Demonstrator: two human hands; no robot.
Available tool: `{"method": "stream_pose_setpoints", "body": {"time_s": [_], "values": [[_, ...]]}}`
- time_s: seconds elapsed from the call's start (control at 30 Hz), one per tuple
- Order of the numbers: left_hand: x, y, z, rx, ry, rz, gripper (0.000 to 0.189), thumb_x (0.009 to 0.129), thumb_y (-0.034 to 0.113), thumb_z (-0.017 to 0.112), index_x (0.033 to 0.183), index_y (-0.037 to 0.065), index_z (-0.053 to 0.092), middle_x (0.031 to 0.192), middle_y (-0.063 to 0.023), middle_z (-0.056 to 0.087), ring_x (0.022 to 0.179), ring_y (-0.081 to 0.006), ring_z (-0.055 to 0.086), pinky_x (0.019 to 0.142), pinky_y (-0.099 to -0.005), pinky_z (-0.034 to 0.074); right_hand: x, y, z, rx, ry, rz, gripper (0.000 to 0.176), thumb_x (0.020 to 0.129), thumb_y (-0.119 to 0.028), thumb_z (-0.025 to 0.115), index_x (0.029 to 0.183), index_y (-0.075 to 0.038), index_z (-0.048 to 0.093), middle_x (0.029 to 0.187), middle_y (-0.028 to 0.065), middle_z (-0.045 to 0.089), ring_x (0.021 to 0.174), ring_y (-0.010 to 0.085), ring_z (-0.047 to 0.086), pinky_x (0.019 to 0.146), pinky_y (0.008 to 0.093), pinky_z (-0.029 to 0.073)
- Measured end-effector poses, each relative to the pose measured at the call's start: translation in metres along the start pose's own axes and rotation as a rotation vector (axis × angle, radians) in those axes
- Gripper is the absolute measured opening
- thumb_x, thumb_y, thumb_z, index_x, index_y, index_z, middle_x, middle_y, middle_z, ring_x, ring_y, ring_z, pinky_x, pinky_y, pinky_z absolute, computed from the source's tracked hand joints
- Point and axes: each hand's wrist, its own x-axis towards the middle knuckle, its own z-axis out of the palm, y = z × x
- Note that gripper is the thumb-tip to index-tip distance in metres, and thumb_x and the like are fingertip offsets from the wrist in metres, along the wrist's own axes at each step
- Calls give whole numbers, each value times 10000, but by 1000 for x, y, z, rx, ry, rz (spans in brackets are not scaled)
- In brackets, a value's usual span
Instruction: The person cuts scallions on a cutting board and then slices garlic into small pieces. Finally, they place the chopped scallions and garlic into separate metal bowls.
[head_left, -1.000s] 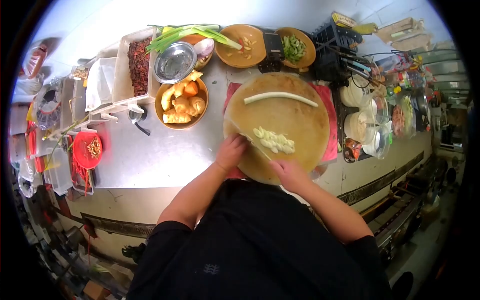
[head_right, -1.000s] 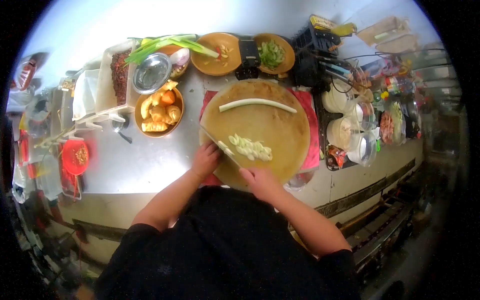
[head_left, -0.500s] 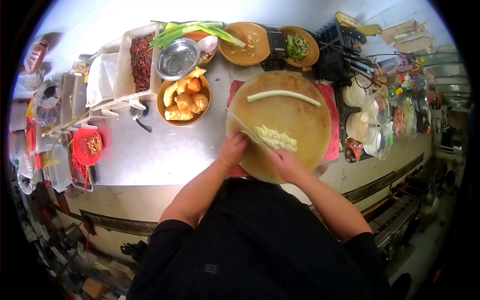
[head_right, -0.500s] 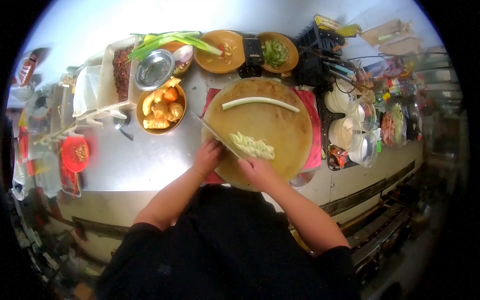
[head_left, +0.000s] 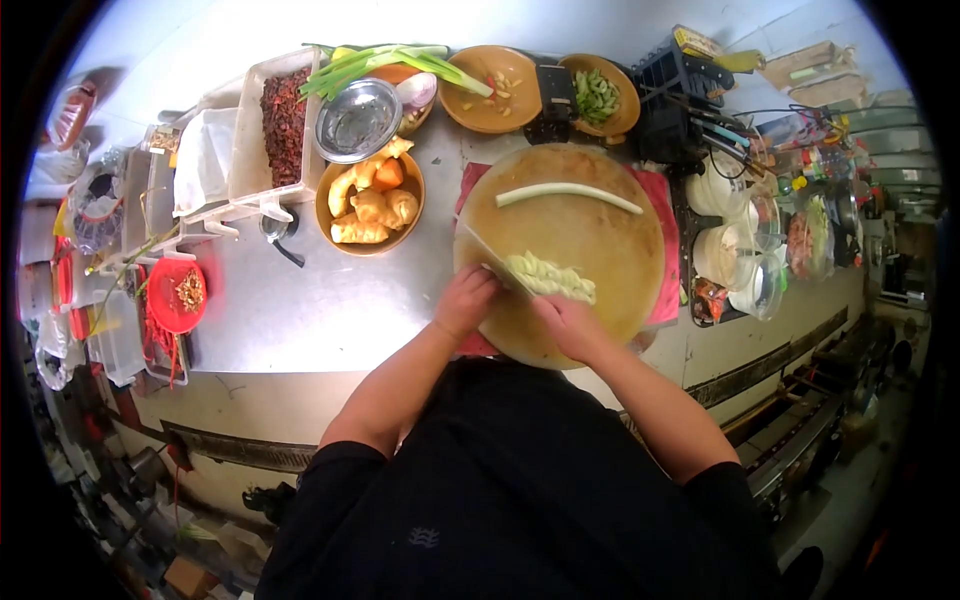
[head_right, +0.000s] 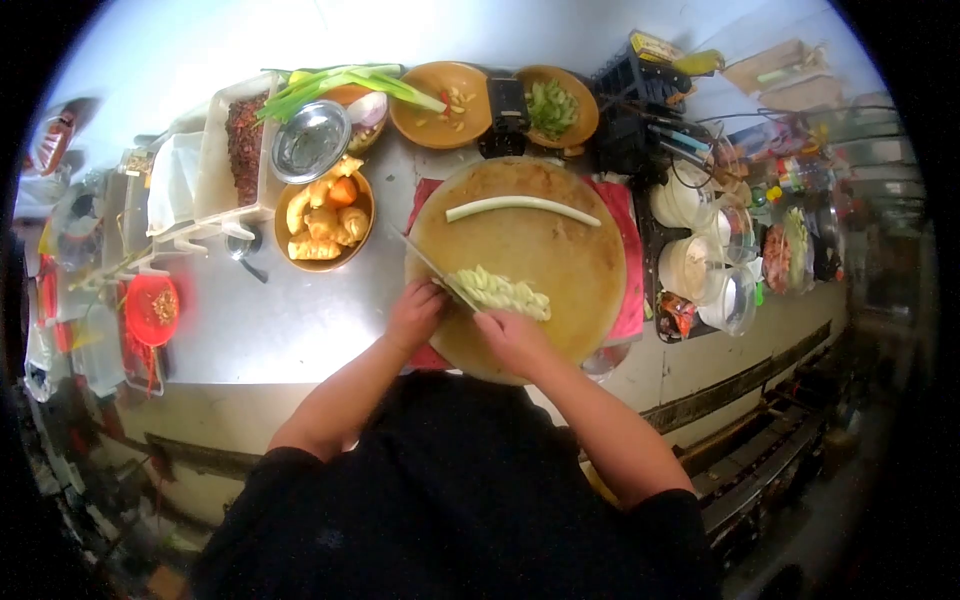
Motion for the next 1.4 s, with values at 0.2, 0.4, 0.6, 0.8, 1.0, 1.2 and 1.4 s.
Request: {"method": "stream_pose_setpoints", "body": {"time_s": [0.2, 0.4, 0.6, 0.8, 1.0, 1.2, 1.4], "values": [[-3, -1, 1, 0, 37, 38, 201, 679, 36, 643, 879, 56, 654, 1000, -94, 645, 1000, -305, 612, 858, -375, 532, -35, -16, -25, -89, -137, 109, 468, 992, -431, 468, 1013, -19, 687, 913, 242, 674, 858, 404, 650, 768, 442, 502], [-6, -5, 1, -5, 10, 21, 210, 666, 48, 658, 876, 66, 655, 992, -88, 646, 1013, -308, 614, 856, -376, 536, -28, -20, -24, -82, -184, 139, 514, 1001, -460, 443, 1042, -7, 683, 956, 246, 675, 913, 419, 642, 811, 446, 499], [-6, -4, 0, -4, -17, -4, 177, 700, 68, 690, 874, 85, 659, 989, -81, 648, 1010, -303, 616, 839, -377, 539, -11, -27, -16, -52, -213, 176, 527, 1002, -468, 427, 1082, -13, 682, 1010, 262, 668, 964, 424, 635, 846, 448, 496], [-5, -3, -3, -14, -52, 5, 194, 701, 84, 711, 886, 85, 652, 992, -85, 637, 987, -311, 614, 832, -384, 535, 6, -20, 8, 24, -80, 68, 478, 985, -445, 474, 1098, -31, 685, 1047, 255, 666, 992, 425, 628, 854, 441, 496], [8, -2, -5, -76, -111, 77, 221, 725, 90, 746, 911, 61, 630, 987, -116, 615, 936, -338, 604, 825, -395, 529, -29, 12, 17, 147, 58, 181, 437, 981, -413, 491, 1112, -35, 666, 955, 252, 671, 906, 402, 655, 806, 448, 504], [39, 21, 4, -6, -389, -248, 751, 714, 301, 817, 1331, 21, 491, 1421, -266, 399, 1320, -451, 396, 1095, -478, 375, -92, 64, -7, 283, 282, 183, 409, 998, -383, 492, 944, -3, 633, 707, 165, 615, 627, 270, 617, 620, 392, 501], [58, 52, 58, -85, -638, -117, 964, 720, 499, 791, 1452, 26, 378, 1486, -313, 293, 1424, -465, 242, 1184, -512, 222, -149, 125, -15, 1236, 283, 717, 666, 973, -670, 329, 633, -109, 447, 454, 30, 369, 327, 181, 350, 382, 333, 341]]}}
